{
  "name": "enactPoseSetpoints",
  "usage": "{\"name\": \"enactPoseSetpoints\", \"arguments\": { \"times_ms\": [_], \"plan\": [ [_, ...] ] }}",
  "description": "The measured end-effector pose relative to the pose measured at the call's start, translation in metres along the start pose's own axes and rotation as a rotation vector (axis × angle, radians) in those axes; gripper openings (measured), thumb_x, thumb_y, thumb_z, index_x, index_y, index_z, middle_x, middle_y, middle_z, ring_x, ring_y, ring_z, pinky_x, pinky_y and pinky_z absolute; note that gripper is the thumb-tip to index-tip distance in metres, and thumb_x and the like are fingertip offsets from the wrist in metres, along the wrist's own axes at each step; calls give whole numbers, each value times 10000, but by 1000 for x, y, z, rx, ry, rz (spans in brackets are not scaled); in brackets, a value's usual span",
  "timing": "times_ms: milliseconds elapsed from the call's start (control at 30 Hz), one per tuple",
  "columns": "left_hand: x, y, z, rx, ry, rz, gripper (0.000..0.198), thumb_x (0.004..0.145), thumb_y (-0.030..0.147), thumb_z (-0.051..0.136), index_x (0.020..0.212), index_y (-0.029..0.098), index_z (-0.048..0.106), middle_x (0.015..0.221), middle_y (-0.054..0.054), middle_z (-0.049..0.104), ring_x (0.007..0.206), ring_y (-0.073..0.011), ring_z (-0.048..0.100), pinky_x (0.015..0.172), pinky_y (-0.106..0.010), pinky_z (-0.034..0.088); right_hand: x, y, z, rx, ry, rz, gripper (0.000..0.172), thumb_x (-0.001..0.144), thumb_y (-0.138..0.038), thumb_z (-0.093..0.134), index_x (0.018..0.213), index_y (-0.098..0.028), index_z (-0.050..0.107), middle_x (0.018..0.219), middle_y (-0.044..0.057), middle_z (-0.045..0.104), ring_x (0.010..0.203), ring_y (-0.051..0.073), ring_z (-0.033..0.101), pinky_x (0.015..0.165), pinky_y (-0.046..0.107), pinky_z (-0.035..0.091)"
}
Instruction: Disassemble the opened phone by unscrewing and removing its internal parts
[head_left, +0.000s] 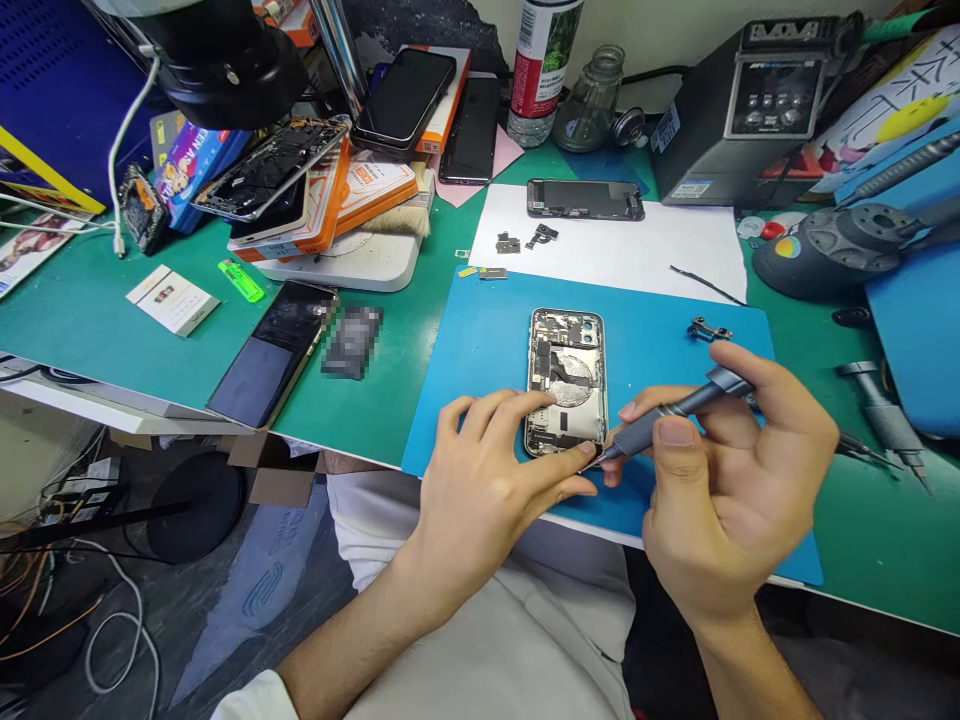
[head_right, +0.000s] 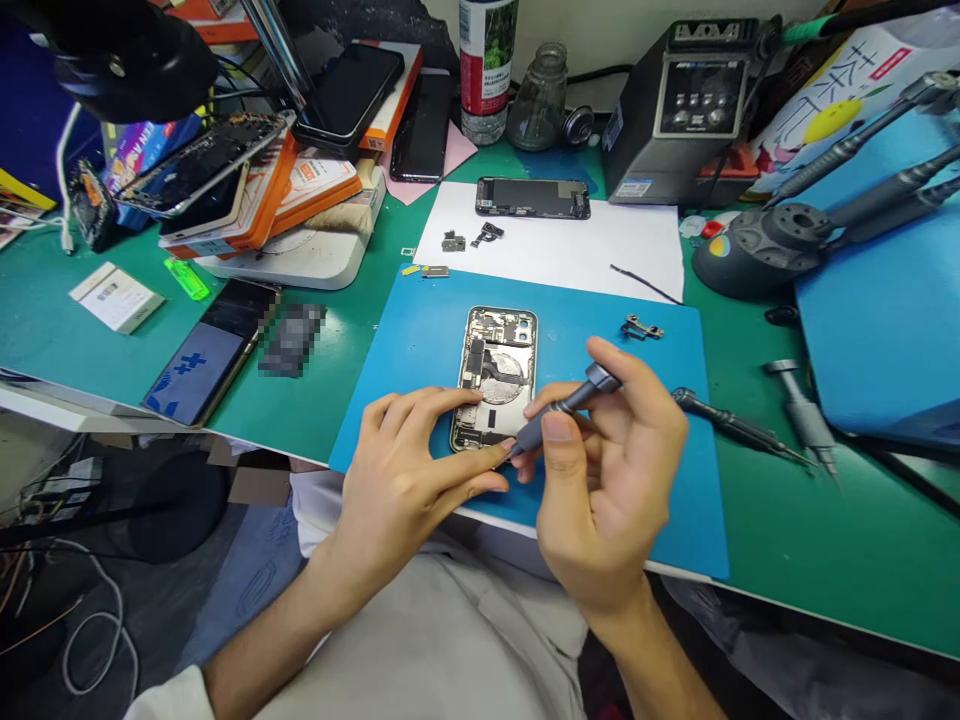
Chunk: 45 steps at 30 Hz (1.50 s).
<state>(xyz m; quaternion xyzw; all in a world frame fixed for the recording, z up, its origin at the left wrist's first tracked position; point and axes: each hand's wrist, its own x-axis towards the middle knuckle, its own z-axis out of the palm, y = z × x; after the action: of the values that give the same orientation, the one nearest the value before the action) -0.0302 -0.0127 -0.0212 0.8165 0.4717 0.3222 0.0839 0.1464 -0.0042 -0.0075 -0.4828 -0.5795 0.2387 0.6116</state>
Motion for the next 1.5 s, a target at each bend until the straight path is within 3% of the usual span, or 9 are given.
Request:
{"name": "enactPoseSetpoints", "arguments": {
  "times_ms": [167,400,633,933,1000,1133,1200,1333,1500],
  "plan": [
    [0,0,1,1,12,-9,235,1028,544,730,1178,422,865,1421,-59,758,1304,-259,681,1017,-461,423,0,-2,2,-14,-10,-2,488,1035,-209,702,1500,-338,630,938,10,715,608,135,660,408,252,515],
    [0,0,1,2,3,-19,237,1048,547,699,1164,432,872,1416,-56,755,1301,-255,681,1009,-453,411,-2,-2,1,-10,-8,9,507,1036,-210,702,1518,-345,620,942,0,682,728,142,710,478,240,567],
    [1,1,0,12,-2,-22,247,1039,561,703,1180,440,865,1415,-46,759,1299,-240,673,1023,-444,408,-1,1,1,-20,-17,-10,546,1013,-188,721,1528,-335,619,955,3,696,700,142,706,456,236,548],
    [0,1,0,6,-5,-21,256,1028,565,726,1193,424,862,1434,-53,752,1318,-250,674,1034,-454,419,-1,3,-2,-2,59,-8,544,988,-201,739,1509,-335,653,922,33,716,725,206,724,422,266,542],
    [-1,0,0,5,-6,-12,255,1030,556,737,1208,419,858,1435,-58,753,1323,-255,675,1040,-456,422,3,7,-9,-52,100,-96,612,947,-162,768,1522,-343,666,1004,61,736,726,218,729,426,289,577],
    [-1,0,1,-5,2,-10,175,1063,463,752,1197,430,859,1423,-57,758,1323,-253,675,1040,-456,424,11,14,-24,-220,119,-353,788,809,-58,853,1513,-375,698,1478,119,633,751,186,748,515,319,657],
    [0,0,1,-11,3,-15,158,1081,414,741,1184,435,860,1430,-46,757,1333,-252,667,1042,-461,420,12,15,-27,-253,89,-370,798,829,-48,835,1542,-368,670,1376,113,681,729,178,749,504,298,645],
    [0,0,-1,-2,-43,20,224,1107,290,706,1233,417,841,1482,20,749,1356,-260,622,1060,-466,415,8,13,-22,-319,0,-340,679,921,-104,780,1555,-311,647,928,42,751,718,226,775,478,291,635],
    [-1,-1,-4,-16,-95,66,290,1131,195,635,1302,356,805,1405,78,795,1324,-249,602,1060,-460,396,6,14,-19,-305,-38,-337,686,920,-94,780,1558,-307,644,930,55,773,759,222,787,518,284,655]
  ]
}}
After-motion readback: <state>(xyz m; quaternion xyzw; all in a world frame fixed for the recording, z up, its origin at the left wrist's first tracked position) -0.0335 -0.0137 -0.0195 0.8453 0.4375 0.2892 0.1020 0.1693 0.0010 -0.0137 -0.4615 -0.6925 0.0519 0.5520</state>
